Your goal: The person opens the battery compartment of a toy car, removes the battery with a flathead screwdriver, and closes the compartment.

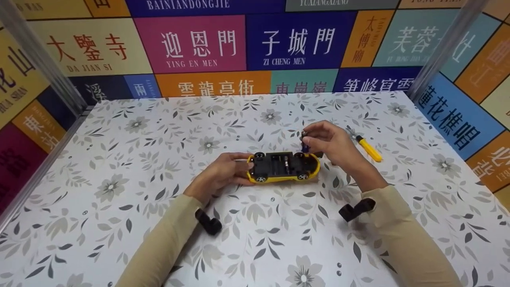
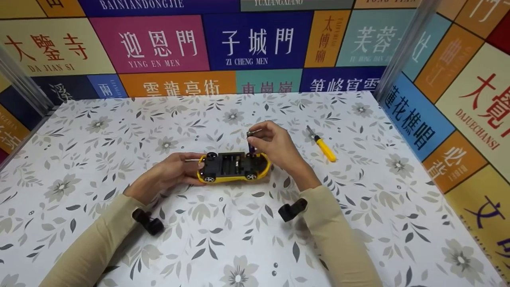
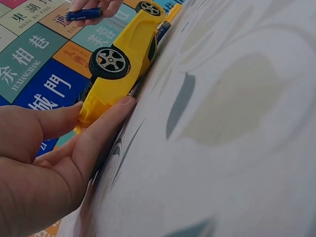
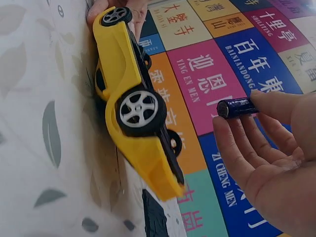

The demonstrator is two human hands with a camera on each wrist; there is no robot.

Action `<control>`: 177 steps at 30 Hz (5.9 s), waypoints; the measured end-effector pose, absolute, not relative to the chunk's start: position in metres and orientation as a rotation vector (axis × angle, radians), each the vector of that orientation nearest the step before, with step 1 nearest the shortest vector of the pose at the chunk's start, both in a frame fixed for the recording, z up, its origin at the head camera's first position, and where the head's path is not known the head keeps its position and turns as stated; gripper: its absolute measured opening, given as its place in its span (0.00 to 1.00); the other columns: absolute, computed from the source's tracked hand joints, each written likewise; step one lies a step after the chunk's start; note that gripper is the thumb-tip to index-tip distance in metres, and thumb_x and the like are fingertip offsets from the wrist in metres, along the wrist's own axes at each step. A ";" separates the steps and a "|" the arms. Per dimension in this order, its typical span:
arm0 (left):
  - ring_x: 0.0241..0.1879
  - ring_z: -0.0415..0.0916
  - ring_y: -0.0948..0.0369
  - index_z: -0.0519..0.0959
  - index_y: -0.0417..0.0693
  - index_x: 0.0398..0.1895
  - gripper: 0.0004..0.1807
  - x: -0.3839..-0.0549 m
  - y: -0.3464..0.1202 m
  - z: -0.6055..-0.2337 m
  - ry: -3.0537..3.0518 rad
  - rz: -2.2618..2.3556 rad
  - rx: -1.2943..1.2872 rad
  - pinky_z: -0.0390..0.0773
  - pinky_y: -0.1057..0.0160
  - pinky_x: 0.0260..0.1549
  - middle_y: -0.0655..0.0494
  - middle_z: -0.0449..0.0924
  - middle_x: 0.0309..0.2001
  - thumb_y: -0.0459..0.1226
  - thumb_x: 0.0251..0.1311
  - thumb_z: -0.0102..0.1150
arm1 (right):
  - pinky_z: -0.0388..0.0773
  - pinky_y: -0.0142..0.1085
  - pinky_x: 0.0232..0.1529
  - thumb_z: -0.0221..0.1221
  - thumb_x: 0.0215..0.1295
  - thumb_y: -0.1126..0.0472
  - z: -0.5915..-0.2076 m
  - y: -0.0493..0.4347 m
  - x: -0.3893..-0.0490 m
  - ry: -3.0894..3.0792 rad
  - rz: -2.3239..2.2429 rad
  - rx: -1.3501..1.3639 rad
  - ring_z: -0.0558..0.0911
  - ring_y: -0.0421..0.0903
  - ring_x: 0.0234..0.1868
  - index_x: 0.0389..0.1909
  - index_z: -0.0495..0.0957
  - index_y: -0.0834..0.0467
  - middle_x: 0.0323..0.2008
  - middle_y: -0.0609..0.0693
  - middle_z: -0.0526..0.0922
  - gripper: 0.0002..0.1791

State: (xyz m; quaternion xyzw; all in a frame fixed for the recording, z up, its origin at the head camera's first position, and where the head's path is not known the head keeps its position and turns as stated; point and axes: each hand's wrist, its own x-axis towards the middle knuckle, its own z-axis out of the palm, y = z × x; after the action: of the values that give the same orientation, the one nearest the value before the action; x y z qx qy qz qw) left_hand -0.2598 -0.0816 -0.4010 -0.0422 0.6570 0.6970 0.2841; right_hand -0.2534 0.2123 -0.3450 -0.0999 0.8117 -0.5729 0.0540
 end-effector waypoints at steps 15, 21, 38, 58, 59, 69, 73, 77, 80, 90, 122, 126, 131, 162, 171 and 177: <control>0.43 0.87 0.49 0.68 0.41 0.70 0.27 -0.259 -0.084 -0.401 1.755 1.875 -0.088 0.89 0.55 0.42 0.32 0.78 0.57 0.28 0.68 0.54 | 0.88 0.34 0.46 0.63 0.69 0.55 -0.342 0.255 -0.256 2.482 -1.780 -0.247 0.83 0.36 0.46 0.57 0.76 0.59 0.45 0.38 0.83 0.20; 0.42 0.87 0.49 0.70 0.42 0.69 0.26 -0.260 -0.084 -0.400 1.756 1.870 -0.107 0.89 0.56 0.41 0.33 0.79 0.57 0.28 0.68 0.55 | 0.87 0.31 0.47 0.62 0.69 0.55 -0.345 0.271 -0.261 2.515 -1.757 -0.101 0.82 0.35 0.46 0.58 0.77 0.55 0.45 0.38 0.83 0.19; 0.40 0.87 0.51 0.69 0.39 0.69 0.26 -0.261 -0.083 -0.403 1.746 1.888 -0.067 0.90 0.56 0.40 0.32 0.79 0.56 0.28 0.68 0.55 | 0.85 0.30 0.48 0.64 0.68 0.51 -0.368 0.294 -0.279 2.449 -1.542 0.241 0.84 0.32 0.38 0.66 0.72 0.59 0.37 0.31 0.82 0.29; 0.43 0.86 0.48 0.68 0.40 0.70 0.27 -0.261 -0.083 -0.403 1.732 1.891 -0.071 0.89 0.54 0.42 0.31 0.77 0.58 0.27 0.68 0.54 | 0.85 0.27 0.41 0.62 0.69 0.54 -0.384 0.292 -0.279 2.560 -1.301 0.294 0.81 0.33 0.35 0.64 0.75 0.62 0.54 0.53 0.78 0.26; 0.43 0.86 0.48 0.68 0.40 0.70 0.27 -0.260 -0.083 -0.403 1.731 1.892 -0.069 0.89 0.54 0.43 0.31 0.77 0.58 0.27 0.68 0.54 | 0.85 0.26 0.40 0.62 0.69 0.54 -0.384 0.291 -0.279 2.567 -1.298 0.294 0.81 0.33 0.36 0.64 0.75 0.62 0.55 0.54 0.78 0.26; 0.41 0.87 0.50 0.68 0.41 0.70 0.26 -0.259 -0.083 -0.402 1.743 1.874 -0.081 0.89 0.55 0.42 0.32 0.78 0.57 0.28 0.68 0.54 | 0.85 0.27 0.39 0.60 0.71 0.54 -0.386 0.287 -0.279 2.568 -1.319 0.345 0.82 0.33 0.33 0.64 0.75 0.62 0.56 0.54 0.78 0.24; 0.41 0.87 0.50 0.69 0.42 0.70 0.26 -0.260 -0.083 -0.402 1.740 1.875 -0.092 0.89 0.55 0.42 0.32 0.78 0.56 0.27 0.68 0.54 | 0.86 0.27 0.41 0.60 0.71 0.55 -0.386 0.286 -0.280 2.549 -1.353 0.358 0.82 0.32 0.35 0.64 0.74 0.62 0.59 0.57 0.78 0.25; 0.41 0.87 0.50 0.69 0.42 0.69 0.26 -0.260 -0.083 -0.402 1.739 1.879 -0.095 0.89 0.55 0.42 0.32 0.78 0.57 0.27 0.68 0.54 | 0.86 0.27 0.42 0.61 0.71 0.56 -0.385 0.285 -0.279 2.544 -1.348 0.358 0.81 0.33 0.37 0.64 0.74 0.62 0.60 0.58 0.77 0.25; 0.42 0.87 0.49 0.69 0.43 0.69 0.26 -0.260 -0.082 -0.402 1.741 1.879 -0.101 0.89 0.54 0.42 0.32 0.78 0.57 0.27 0.68 0.54 | 0.86 0.27 0.42 0.60 0.71 0.56 -0.383 0.285 -0.279 2.543 -1.339 0.344 0.81 0.33 0.38 0.64 0.74 0.62 0.60 0.58 0.77 0.24; 0.43 0.86 0.47 0.70 0.43 0.69 0.26 -0.261 -0.083 -0.403 1.747 1.875 -0.109 0.89 0.54 0.42 0.31 0.78 0.57 0.27 0.68 0.55 | 0.85 0.30 0.42 0.59 0.71 0.51 -0.371 0.287 -0.276 2.560 -1.322 0.331 0.81 0.39 0.42 0.63 0.75 0.59 0.56 0.53 0.80 0.25; 0.41 0.87 0.50 0.70 0.41 0.69 0.26 -0.261 -0.083 -0.401 1.776 1.875 -0.084 0.89 0.55 0.40 0.33 0.81 0.54 0.28 0.67 0.56 | 0.77 0.53 0.63 0.64 0.67 0.54 -0.343 0.213 -0.242 2.721 -1.139 -0.464 0.77 0.57 0.61 0.62 0.77 0.56 0.63 0.58 0.75 0.24; 0.41 0.87 0.50 0.70 0.41 0.69 0.26 -0.261 -0.083 -0.401 1.773 1.874 -0.090 0.90 0.56 0.39 0.33 0.80 0.56 0.28 0.68 0.56 | 0.76 0.54 0.62 0.65 0.67 0.54 -0.347 0.204 -0.240 2.755 -1.013 -0.543 0.76 0.57 0.62 0.61 0.78 0.57 0.62 0.56 0.75 0.23; 0.41 0.87 0.51 0.70 0.42 0.69 0.26 -0.260 -0.083 -0.401 1.778 1.864 -0.121 0.90 0.57 0.39 0.33 0.79 0.57 0.28 0.67 0.56 | 0.77 0.52 0.57 0.65 0.66 0.53 -0.347 0.194 -0.240 2.769 -0.899 -0.575 0.75 0.57 0.60 0.60 0.80 0.56 0.59 0.57 0.75 0.23; 0.41 0.87 0.51 0.70 0.41 0.69 0.26 -0.263 -0.083 -0.400 1.783 1.858 -0.107 0.90 0.56 0.39 0.34 0.80 0.56 0.29 0.68 0.56 | 0.75 0.52 0.60 0.70 0.60 0.53 -0.353 0.183 -0.252 2.774 -0.766 -0.631 0.74 0.55 0.57 0.57 0.82 0.57 0.57 0.58 0.73 0.25; 0.43 0.87 0.49 0.70 0.42 0.68 0.26 -0.262 -0.083 -0.402 1.777 1.855 -0.118 0.89 0.56 0.41 0.33 0.80 0.56 0.28 0.67 0.56 | 0.75 0.53 0.62 0.69 0.63 0.52 -0.353 0.179 -0.245 2.841 -0.599 -0.710 0.74 0.56 0.59 0.58 0.82 0.59 0.58 0.57 0.74 0.25; 0.43 0.87 0.49 0.70 0.41 0.69 0.26 -0.262 -0.082 -0.402 1.780 1.858 -0.125 0.89 0.56 0.40 0.33 0.80 0.56 0.28 0.68 0.56 | 0.75 0.53 0.62 0.64 0.67 0.50 -0.356 0.180 -0.243 2.852 -0.527 -0.793 0.76 0.55 0.58 0.60 0.81 0.59 0.59 0.56 0.74 0.25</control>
State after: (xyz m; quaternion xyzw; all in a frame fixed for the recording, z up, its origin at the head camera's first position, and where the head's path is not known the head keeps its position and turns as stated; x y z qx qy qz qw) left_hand -0.2618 -0.0818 -0.4020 -0.0465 0.6635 0.6927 0.2789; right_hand -0.2434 0.1801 -0.3565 -0.2631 0.9464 -0.1750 0.0672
